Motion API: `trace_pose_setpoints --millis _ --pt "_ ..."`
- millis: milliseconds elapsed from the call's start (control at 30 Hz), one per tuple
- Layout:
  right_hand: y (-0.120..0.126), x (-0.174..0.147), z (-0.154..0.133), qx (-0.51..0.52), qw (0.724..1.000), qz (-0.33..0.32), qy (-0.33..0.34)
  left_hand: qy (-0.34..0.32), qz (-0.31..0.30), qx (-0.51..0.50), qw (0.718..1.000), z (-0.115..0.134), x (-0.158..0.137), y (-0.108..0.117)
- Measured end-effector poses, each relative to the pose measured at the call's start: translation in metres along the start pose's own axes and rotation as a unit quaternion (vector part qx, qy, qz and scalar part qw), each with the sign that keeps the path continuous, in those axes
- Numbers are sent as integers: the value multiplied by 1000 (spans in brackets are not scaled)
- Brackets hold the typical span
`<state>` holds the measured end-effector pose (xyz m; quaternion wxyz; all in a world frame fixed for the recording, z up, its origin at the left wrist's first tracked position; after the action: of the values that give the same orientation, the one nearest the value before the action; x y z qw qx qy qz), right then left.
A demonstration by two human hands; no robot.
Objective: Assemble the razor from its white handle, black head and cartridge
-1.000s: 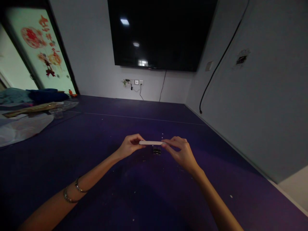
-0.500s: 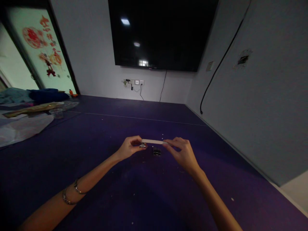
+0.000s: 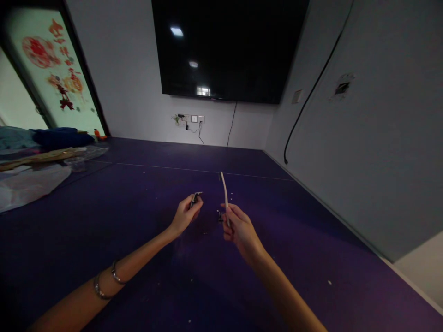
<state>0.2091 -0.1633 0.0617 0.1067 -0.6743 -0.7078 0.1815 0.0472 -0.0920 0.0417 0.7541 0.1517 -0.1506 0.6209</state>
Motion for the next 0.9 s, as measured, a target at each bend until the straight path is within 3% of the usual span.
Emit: trace_pose_setpoints --millis 233,467,600,900 --pt "-29 -20 32 112 989 -43 -88 2 25 -15 1000 -7 -1 -2" --pt "-28 -30 39 185 977 -36 -103 -2 -15 -27 1000 -11 -7 -9" --pt "-28 -37 40 182 975 -54 -112 12 -18 -34 999 -8 -9 -8" --pt "-31 -48 37 158 981 -29 -106 14 -11 -60 998 -5 -11 -10"
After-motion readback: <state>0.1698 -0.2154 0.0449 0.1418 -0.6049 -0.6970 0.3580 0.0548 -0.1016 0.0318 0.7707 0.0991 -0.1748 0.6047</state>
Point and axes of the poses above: each hand's wrist, its own x-axis towards the middle knuckle, its own y-axis out of the back of the hand, z = x × y, the point moved 2 cm from there along x, towards the middle knuckle, and after that the axes turned 2 degrees about -y, right-handed, at the moved point
